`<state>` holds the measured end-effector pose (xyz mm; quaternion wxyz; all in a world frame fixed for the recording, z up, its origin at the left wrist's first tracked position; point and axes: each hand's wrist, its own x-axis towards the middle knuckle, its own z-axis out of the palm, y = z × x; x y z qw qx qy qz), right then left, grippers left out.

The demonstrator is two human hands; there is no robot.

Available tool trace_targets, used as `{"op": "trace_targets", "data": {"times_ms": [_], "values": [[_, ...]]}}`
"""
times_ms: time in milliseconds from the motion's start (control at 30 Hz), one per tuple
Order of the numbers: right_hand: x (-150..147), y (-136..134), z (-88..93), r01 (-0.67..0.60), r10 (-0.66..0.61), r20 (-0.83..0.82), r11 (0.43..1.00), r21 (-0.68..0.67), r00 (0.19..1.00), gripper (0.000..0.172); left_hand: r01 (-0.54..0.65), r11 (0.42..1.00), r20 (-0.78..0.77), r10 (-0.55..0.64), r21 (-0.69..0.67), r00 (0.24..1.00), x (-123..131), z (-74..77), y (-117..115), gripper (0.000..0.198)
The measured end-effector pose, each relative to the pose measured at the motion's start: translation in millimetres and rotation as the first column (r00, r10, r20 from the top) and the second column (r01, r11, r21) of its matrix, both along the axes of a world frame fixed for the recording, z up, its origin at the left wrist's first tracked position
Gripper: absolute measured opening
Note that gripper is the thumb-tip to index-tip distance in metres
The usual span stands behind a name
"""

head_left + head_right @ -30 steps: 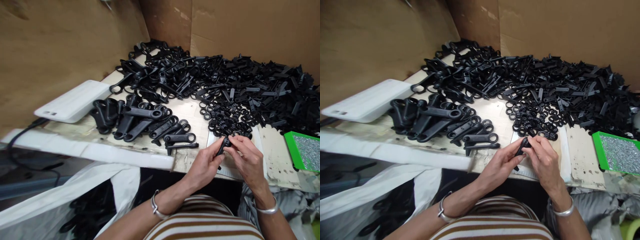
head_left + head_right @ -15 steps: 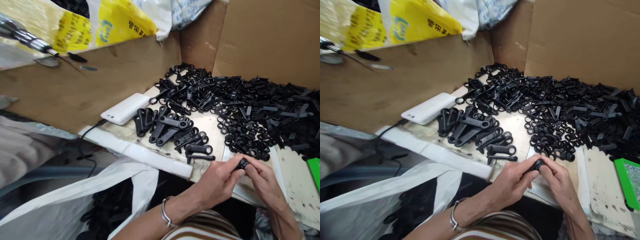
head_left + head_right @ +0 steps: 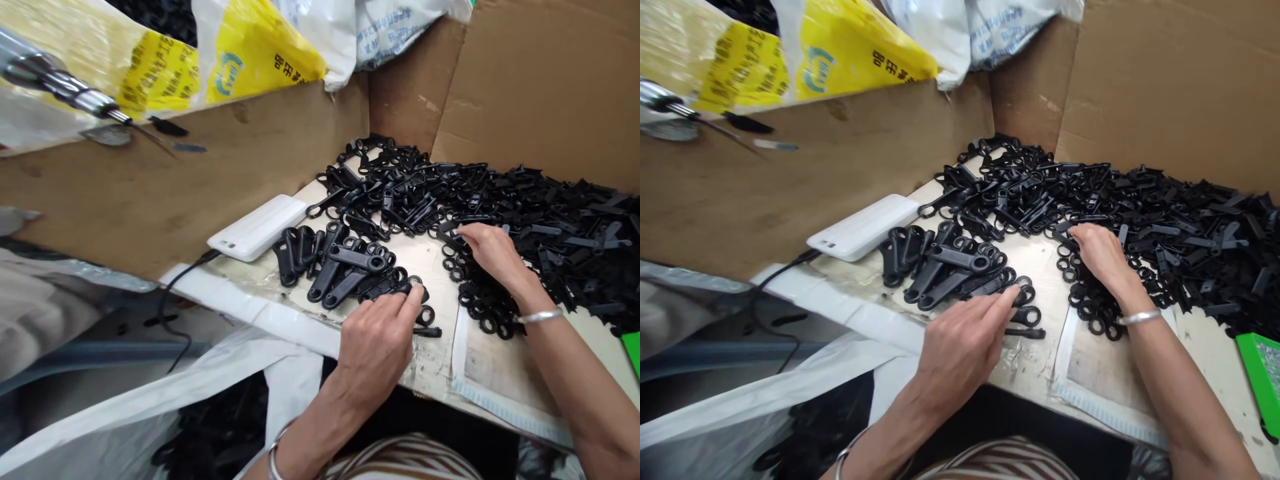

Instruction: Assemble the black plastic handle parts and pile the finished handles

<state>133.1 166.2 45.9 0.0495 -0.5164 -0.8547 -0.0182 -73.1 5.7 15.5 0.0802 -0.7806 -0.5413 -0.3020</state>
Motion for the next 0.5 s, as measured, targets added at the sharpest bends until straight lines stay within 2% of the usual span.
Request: {"op": "trace_targets", "data": {"times_ms": [133,267,433,500], "values": [[-25.7,41.0,-6.7,-0.033,0.038,0.165,0.999,-0.031,0.986,0.035,-0.046,0.997,-0.081,0.042,-0.058,0.996,-6.0,-4.7,6.5,0.025],[-39.2,58.2,-10.9,-0.053,0.074,0.256,0.995,-0.088,0.964,0.020,-0.176,0.980,-0.153,0.160,-0.090,0.975,-6.6,-4.1,13.1,0.033],[-30.5,62.6,-15.1,-0.066,0.083,0.248,0.995,-0.078,0.965,0.022,-0.258,0.960,-0.152,0.241,-0.105,0.958,-7.5,1.8,20.0,0.030],[-20.0,63.3,-13.7,-0.063,0.065,0.172,0.998,-0.016,0.983,0.017,-0.261,0.960,-0.143,0.246,-0.103,0.959,-7.7,3.0,21.4,0.028]]}}
